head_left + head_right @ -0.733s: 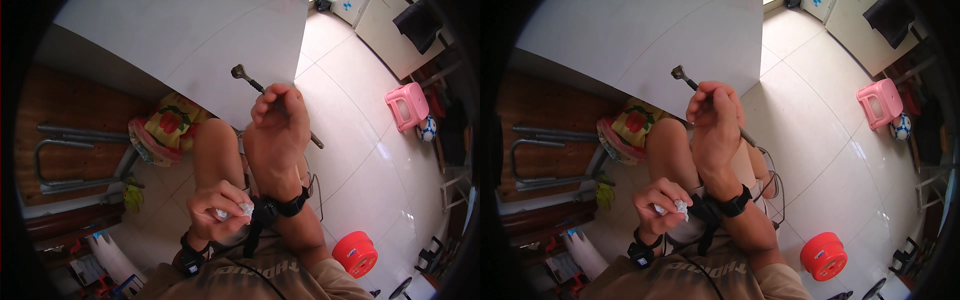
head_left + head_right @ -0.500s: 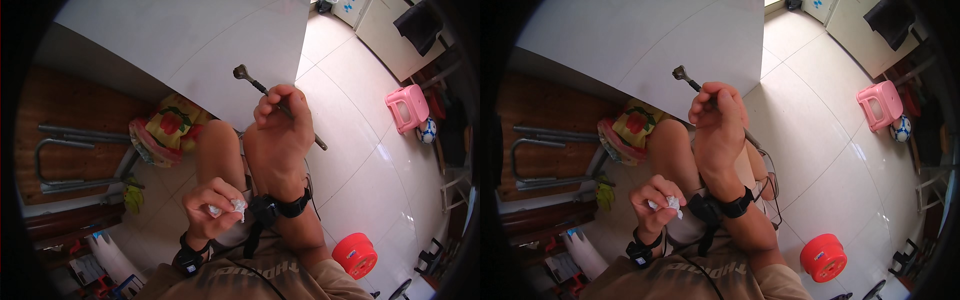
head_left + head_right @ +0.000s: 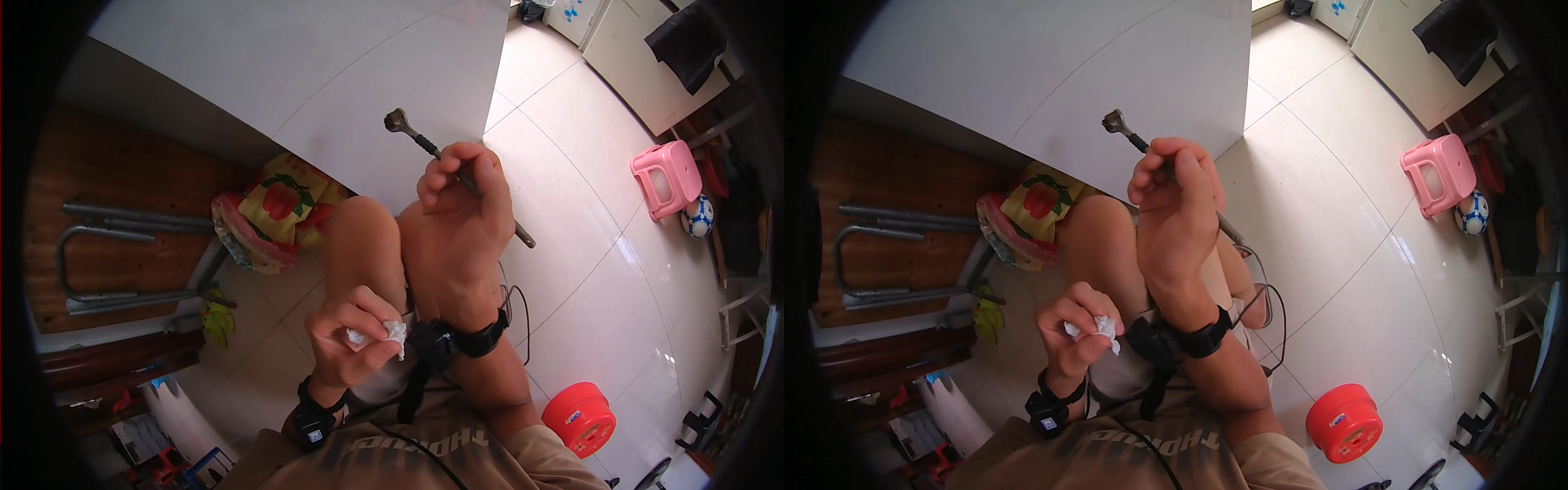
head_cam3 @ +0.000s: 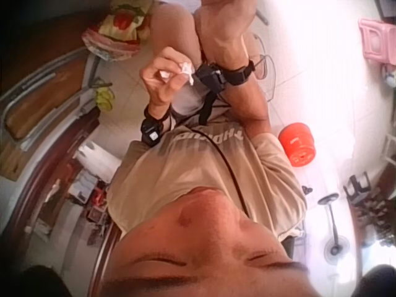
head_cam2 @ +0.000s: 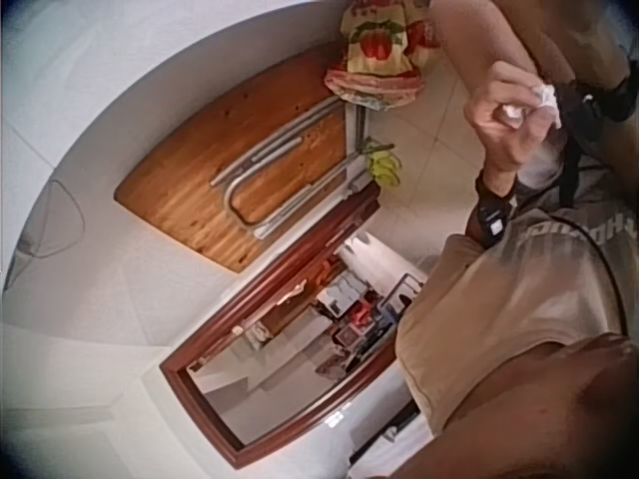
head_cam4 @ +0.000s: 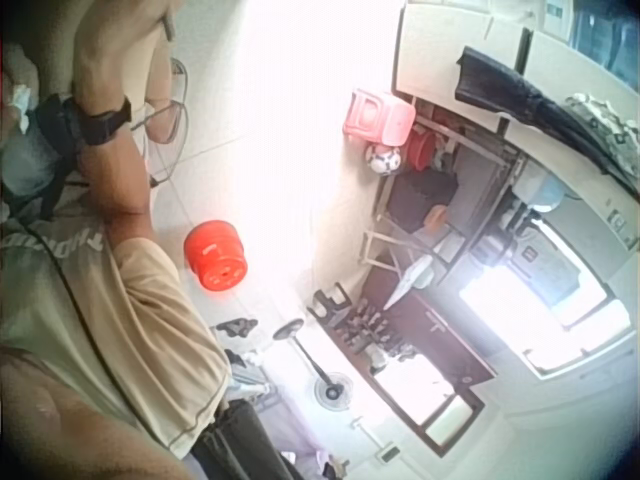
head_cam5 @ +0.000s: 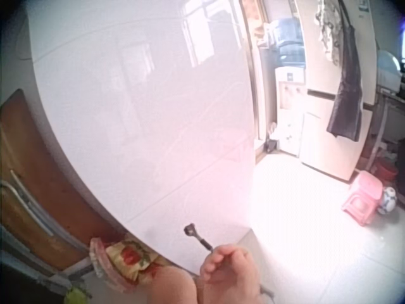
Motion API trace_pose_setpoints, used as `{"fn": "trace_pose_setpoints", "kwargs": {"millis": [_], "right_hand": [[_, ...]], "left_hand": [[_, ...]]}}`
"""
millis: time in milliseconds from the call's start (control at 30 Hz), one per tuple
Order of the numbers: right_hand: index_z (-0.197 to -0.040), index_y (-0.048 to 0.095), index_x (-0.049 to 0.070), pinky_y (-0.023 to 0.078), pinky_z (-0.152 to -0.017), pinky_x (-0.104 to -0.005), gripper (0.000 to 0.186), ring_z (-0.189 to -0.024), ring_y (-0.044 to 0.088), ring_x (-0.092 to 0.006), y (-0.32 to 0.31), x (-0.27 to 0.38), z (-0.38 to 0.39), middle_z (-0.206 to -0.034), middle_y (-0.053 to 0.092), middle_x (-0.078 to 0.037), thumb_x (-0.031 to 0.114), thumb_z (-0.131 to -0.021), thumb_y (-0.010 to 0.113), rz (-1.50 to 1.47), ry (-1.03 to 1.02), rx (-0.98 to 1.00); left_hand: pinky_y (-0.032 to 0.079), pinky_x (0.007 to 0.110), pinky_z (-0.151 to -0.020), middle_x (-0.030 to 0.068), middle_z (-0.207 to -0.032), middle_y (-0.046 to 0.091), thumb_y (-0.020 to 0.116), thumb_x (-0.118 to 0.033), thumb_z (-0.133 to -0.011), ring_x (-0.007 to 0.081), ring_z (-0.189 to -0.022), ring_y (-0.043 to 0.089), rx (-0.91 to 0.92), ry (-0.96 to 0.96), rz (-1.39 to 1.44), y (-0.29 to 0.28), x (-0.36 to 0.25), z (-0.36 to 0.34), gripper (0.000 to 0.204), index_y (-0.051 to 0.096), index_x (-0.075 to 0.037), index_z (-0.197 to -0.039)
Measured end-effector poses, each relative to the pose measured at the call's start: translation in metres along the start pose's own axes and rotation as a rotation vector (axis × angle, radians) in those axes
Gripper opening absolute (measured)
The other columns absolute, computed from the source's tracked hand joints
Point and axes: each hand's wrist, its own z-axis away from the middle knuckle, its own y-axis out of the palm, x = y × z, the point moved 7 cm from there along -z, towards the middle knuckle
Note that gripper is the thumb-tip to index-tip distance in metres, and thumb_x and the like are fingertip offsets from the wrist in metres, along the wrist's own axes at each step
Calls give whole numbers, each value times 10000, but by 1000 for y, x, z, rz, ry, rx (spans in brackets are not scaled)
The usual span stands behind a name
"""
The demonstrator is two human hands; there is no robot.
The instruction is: Using a small brush and filler material to repair a spot on a white wall while sitting on a stool.
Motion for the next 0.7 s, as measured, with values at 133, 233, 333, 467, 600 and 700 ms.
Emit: {"fn": "trace_pose_setpoints", "kwargs": {"millis": [133, 233, 333, 467, 600, 700], "right_hand": [[-1073, 611, -10, 469, -658, -316, 270, -775, 583, -172, -1, 0, -1, -931, 615, -96, 239, -1062, 509, -7, 7, 8], [-1073, 611, -9, 469, -662, -316, 271, -778, 583, -172, -4, -2, -1, -930, 615, -93, 243, -1063, 511, -19, 3, -2], [-1073, 612, -8, 469, -663, -316, 274, -781, 583, -172, -3, -4, 0, -928, 616, -91, 248, -1064, 515, -14, 9, 4], [-1071, 613, -7, 466, -663, -315, 274, -782, 580, -171, -7, -3, -1, -924, 616, -90, 251, -1062, 521, -2, 6, -26], [-1068, 612, -7, 465, -663, -316, 273, -781, 579, -169, -8, -3, -3, -918, 615, -89, 250, -1060, 522, -6, -20, -45], [-1065, 611, -10, 465, -663, -317, 273, -780, 578, -169, -6, 0, -3, -911, 614, -89, 247, -1059, 522, 12, -23, -50]], "left_hand": [[556, 304, -667, 150, -875, 687, 817, 42, -771, 207, -783, 714, 33, 39, 29, 8, -2, -5, 186, 654, -14, -841], [556, 307, -664, 150, -883, 682, 815, 40, -774, 210, -780, 710, 90, 40, 35, 12, 4, -4, 191, 647, -19, -841], [557, 317, -665, 153, -896, 675, 807, 30, -785, 217, -768, 696, 91, 20, 109, 7, 3, -1, 183, 640, -21, -842], [554, 332, -663, 153, -897, 658, 792, 17, -800, 226, -749, 670, -29, -3, 272, -6, -1, -8, 175, 629, -18, -853], [544, 317, -661, 136, -882, 654, 785, 42, -786, 220, -759, 675, 37, 22, 109, 2, -6, -13, 172, 640, -12, -860], [532, 301, -671, 136, -881, 663, 781, 51, -781, 209, -763, 673, 173, 48, 2, 10, -1, -8, 155, 657, -11, -851]]}}
